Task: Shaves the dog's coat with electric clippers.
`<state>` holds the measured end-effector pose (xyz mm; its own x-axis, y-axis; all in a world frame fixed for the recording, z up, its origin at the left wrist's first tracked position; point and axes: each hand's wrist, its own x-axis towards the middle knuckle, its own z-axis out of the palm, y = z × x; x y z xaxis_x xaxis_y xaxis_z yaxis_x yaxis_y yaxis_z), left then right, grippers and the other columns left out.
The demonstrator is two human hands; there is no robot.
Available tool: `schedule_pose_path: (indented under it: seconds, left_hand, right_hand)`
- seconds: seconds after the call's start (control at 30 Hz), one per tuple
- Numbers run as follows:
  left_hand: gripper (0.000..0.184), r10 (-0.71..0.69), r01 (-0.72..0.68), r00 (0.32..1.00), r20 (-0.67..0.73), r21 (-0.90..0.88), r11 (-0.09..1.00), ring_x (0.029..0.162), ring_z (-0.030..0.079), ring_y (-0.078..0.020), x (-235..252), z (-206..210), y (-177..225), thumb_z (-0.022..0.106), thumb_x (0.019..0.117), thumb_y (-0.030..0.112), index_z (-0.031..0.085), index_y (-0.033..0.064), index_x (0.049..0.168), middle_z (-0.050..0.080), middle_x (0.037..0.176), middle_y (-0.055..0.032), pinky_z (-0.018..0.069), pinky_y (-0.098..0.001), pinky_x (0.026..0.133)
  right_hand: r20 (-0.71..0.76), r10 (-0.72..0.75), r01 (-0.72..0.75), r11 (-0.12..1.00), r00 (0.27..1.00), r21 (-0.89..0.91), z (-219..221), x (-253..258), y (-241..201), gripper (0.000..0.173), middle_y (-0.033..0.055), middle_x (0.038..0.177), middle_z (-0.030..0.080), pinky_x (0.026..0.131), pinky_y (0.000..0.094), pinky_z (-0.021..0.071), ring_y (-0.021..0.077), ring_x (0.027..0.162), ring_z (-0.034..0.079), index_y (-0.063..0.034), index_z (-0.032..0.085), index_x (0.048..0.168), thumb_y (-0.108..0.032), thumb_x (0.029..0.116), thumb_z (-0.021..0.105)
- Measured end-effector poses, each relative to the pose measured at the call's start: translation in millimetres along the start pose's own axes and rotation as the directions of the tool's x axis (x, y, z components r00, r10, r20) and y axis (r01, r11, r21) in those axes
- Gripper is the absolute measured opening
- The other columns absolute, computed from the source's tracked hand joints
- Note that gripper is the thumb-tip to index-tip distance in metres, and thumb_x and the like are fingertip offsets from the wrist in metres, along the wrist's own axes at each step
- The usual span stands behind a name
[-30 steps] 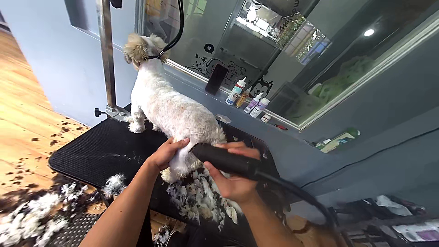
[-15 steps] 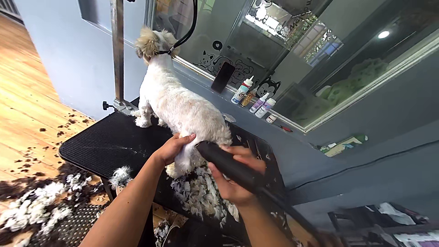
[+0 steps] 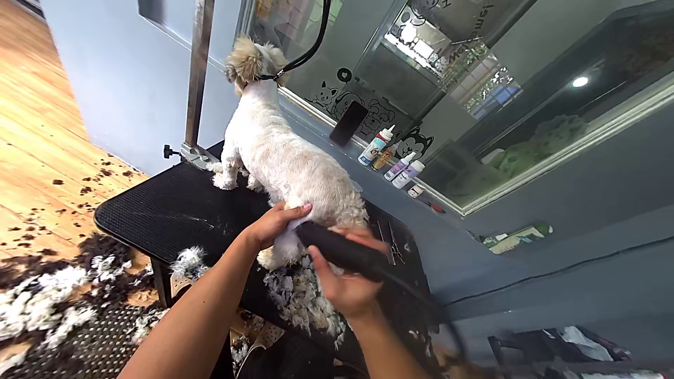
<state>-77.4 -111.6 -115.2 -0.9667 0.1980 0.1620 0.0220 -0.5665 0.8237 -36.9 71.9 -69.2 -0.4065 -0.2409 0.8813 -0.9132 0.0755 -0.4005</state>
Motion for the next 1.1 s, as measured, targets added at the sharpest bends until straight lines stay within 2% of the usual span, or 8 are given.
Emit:
schedule_pose_path:
  seconds: [0.17,0.33,0.57,0.67,0.73,0.83,0.97,1.1]
  left_hand:
    - [0.027,0.004,-0.003,0.999,0.045,-0.002,1.000,0.084,0.073,-0.0142,-0.6,-1.1,1.0,0.050,0.1057,0.029,0.065,0.0094,0.116,0.075,0.094,-0.0064,0.0624,-0.0334,0.078]
    - [0.027,-0.011,0.007,0.997,0.079,0.046,0.999,0.084,0.072,-0.0108,-0.2,-3.0,6.6,0.050,0.1059,0.030,0.066,0.0095,0.113,0.075,0.092,-0.0027,0.0611,-0.0314,0.078]
    - [0.026,-0.008,0.005,0.996,0.089,0.029,1.000,0.088,0.073,-0.0133,2.3,-9.2,3.3,0.052,0.1051,0.028,0.064,0.0084,0.118,0.075,0.097,-0.0055,0.0615,-0.0337,0.081]
    - [0.028,0.031,-0.039,0.989,0.145,0.049,0.998,0.090,0.073,-0.0123,1.2,-10.6,1.8,0.062,0.0985,0.027,0.063,0.0094,0.121,0.076,0.099,-0.0041,0.0619,-0.0322,0.083]
    - [0.030,0.031,-0.039,0.992,0.124,0.062,0.997,0.090,0.073,-0.0121,0.8,-9.3,4.4,0.065,0.0974,0.025,0.062,0.0091,0.122,0.075,0.100,-0.0039,0.0619,-0.0315,0.083]
    - [0.023,0.004,-0.008,0.994,0.105,0.040,0.999,0.085,0.073,-0.0107,-0.1,-5.5,7.3,0.056,0.1037,0.026,0.064,0.0111,0.118,0.075,0.096,-0.0029,0.0621,-0.0302,0.078]
    - [0.026,0.005,-0.006,0.996,0.093,0.008,1.000,0.086,0.073,-0.0123,0.8,-7.3,6.0,0.052,0.1044,0.030,0.062,0.0120,0.120,0.075,0.096,-0.0039,0.0621,-0.0319,0.079]
    - [0.030,-0.032,0.033,0.998,0.052,-0.004,0.999,0.088,0.074,-0.0140,0.0,-8.6,7.0,0.050,0.1058,0.033,0.060,0.0121,0.124,0.075,0.098,-0.0052,0.0626,-0.0333,0.079]
  right_hand:
    - [0.290,0.184,-0.188,0.982,0.939,-0.013,-2.3,-20.2,1.4,0.047,0.0064,0.107,0.073,0.084,0.0399,0.0660,0.0196,0.098,0.073,-0.0087,0.066,0.114,-0.011,0.0742,0.092]
    - [0.045,-0.087,0.086,0.996,0.995,0.036,-7.1,15.3,-15.8,0.059,-0.0014,0.114,0.069,0.089,0.0385,0.0643,0.0187,0.105,0.070,-0.0217,0.060,0.122,-0.009,0.0734,0.091]
    - [0.351,-0.067,0.091,0.995,0.934,-0.051,-4.7,-35.9,24.7,0.047,0.0039,0.116,0.069,0.092,0.0418,0.0623,0.0207,0.109,0.069,-0.0166,0.063,0.119,-0.018,0.0792,0.089]
    - [0.257,0.049,-0.068,0.996,0.965,0.064,-14.5,-1.8,-11.1,0.053,0.0042,0.111,0.071,0.090,0.0436,0.0642,0.0234,0.105,0.072,-0.0175,0.064,0.117,-0.008,0.0737,0.092]
    - [0.144,-0.050,0.041,0.997,0.988,0.065,-22.6,16.2,-22.8,0.057,0.0032,0.112,0.071,0.090,0.0436,0.0645,0.0243,0.105,0.071,-0.0186,0.062,0.120,-0.007,0.0727,0.092]
    - [0.107,-0.205,0.207,0.978,0.973,-0.006,-30.4,17.0,-10.5,0.061,-0.0003,0.117,0.070,0.096,0.0464,0.0623,0.0241,0.111,0.070,-0.0220,0.061,0.126,-0.011,0.0743,0.091]
    - [0.188,-0.122,0.117,0.992,0.975,0.037,-25.2,-17.2,21.6,0.058,0.0018,0.115,0.070,0.096,0.0455,0.0617,0.0241,0.111,0.069,-0.0208,0.060,0.124,-0.010,0.0750,0.090]
    - [0.187,-0.015,-0.008,0.992,0.982,0.124,-33.5,-14.6,8.7,0.059,0.0057,0.113,0.072,0.093,0.0466,0.0634,0.0273,0.108,0.071,-0.0186,0.065,0.122,-0.005,0.0720,0.092]
